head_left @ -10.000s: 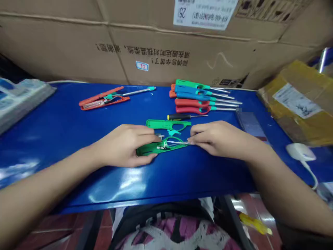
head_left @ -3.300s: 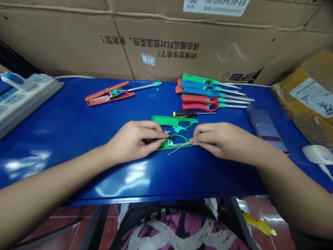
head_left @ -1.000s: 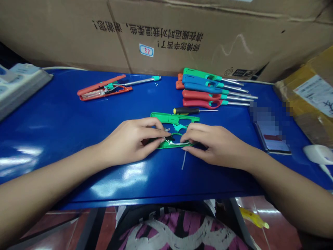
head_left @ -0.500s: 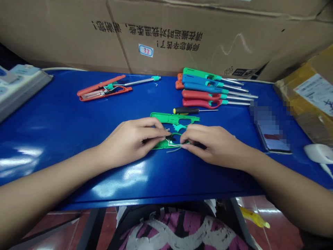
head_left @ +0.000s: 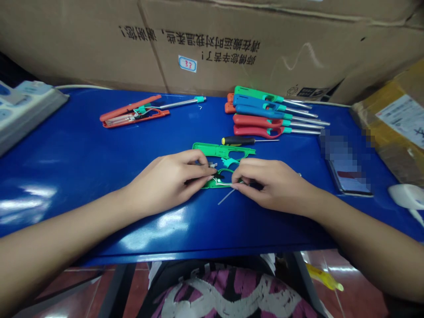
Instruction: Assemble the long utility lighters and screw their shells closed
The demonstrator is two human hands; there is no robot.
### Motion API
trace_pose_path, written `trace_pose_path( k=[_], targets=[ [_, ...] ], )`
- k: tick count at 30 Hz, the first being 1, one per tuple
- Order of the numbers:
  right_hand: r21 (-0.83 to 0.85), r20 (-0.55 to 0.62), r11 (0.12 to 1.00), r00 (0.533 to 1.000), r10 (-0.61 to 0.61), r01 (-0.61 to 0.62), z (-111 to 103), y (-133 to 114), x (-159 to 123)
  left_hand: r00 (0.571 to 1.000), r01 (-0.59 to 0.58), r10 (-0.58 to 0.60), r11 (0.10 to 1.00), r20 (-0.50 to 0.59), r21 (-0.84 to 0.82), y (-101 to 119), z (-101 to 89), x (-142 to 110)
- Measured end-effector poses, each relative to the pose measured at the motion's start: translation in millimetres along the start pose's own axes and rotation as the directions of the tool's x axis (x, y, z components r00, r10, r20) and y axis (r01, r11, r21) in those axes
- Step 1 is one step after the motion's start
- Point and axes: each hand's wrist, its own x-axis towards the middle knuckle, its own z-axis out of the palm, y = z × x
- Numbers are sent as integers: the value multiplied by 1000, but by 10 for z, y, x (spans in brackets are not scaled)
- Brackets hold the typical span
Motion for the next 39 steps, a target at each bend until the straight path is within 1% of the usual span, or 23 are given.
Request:
trace_pose_path(
  k=[3,9,13,16,19,21,25,28,30,33,39],
  targets=[
    [15,-9,1000,1000,-4,4,7,2,8,999,-9,9,1000,-32,-7,0,7,-10],
    [9,-1,999,999,33,-33,17,5,3,998,-13,11,999,-54,-31,12,12,-9],
    [5,-11,999,999,46,-46,25,4,-3,995,-21,16,998,-94,-53,29,9,8],
    [-5,-10,998,998,59,-59,29,-5,1,994,-13,2,996,-111,-91,38,8,13],
    [-3,-19,998,998,62,-62,34,-12,4,994,12,-28,989,-102,-147,41,11,15],
    [28,-67,998,996,55,-53,42,-4,8,994,26,-43,985,-99,-172,39,14,18],
    [132,-232,991,971,62,-31,68,49,37,993,41,-61,982,-103,-185,38,21,26],
    [133,-284,991,957,55,-18,80,93,69,993,39,-59,983,-104,-182,38,23,28],
    [100,-275,995,960,47,-20,83,111,85,993,36,-55,984,-105,-176,38,24,25],
    [61,-219,997,974,54,-42,81,121,94,994,34,-51,987,-102,-160,37,27,18],
    [54,-177,994,979,101,-92,60,129,86,994,31,-45,990,-101,-135,43,38,9]
  ],
)
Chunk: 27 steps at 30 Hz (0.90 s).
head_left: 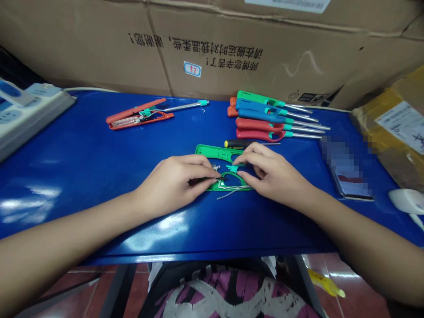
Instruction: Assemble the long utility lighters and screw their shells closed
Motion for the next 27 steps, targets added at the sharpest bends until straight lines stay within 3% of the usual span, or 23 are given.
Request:
trace_pose_path(
  k=[9,13,18,27],
  targets=[
    [-57,94,998,996,9,-4,-72,44,-9,1000,-27,27,999,12,26,-1,8,-15],
    [-101,46,994,999,-26,30,-62,35,-17,999,-41,39,998,31,49,-8,5,-15],
    [165,-38,986,999,11,-5,-28,-28,-14,998,-54,52,996,38,64,-12,13,-15],
    [371,148,893,966,212,-253,-47,-100,14,997,-75,76,996,-29,39,-22,37,-9]
  ],
)
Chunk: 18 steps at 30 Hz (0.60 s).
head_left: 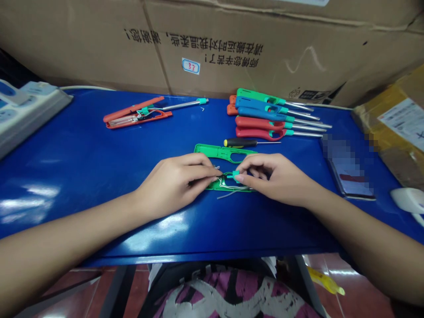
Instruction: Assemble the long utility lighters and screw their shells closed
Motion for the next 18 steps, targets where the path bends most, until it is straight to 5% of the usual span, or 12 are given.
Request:
trace_pose_path(
  k=[18],
  targets=[
    [46,16,998,999,37,-37,38,-57,23,992,-68,56,992,-116,-102,30,37,33]
  ],
)
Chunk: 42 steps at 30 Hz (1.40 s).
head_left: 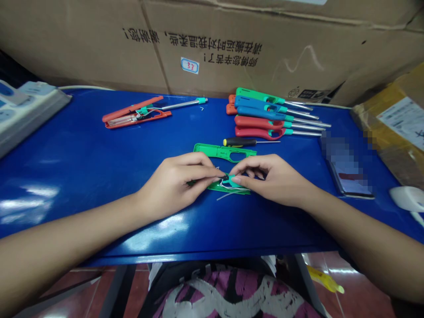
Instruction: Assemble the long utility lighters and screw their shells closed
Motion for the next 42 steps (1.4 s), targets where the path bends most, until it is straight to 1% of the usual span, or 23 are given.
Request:
trace_pose_path(
  k=[6,15,23,34,39,42],
  targets=[
    [65,-37,998,999,23,-21,34,1,2,1000,-11,11,1000,-24,-6,-11,3,0],
    [123,-43,992,998,35,-30,66,-16,-13,998,-20,19,1000,-55,-24,3,-11,7],
    [95,-63,995,998,22,-16,69,-34,-15,999,-15,14,1000,-34,-14,-28,-36,-3],
    [127,-51,992,999,18,-11,62,-17,-7,999,-35,35,999,-28,3,-20,-47,0],
    [48,-58,999,998,-10,13,70,-28,-10,999,-36,37,999,-26,15,-7,-47,5],
    [36,-64,999,998,-8,11,80,-41,-14,998,-47,48,999,-32,25,-7,-47,7]
  ],
)
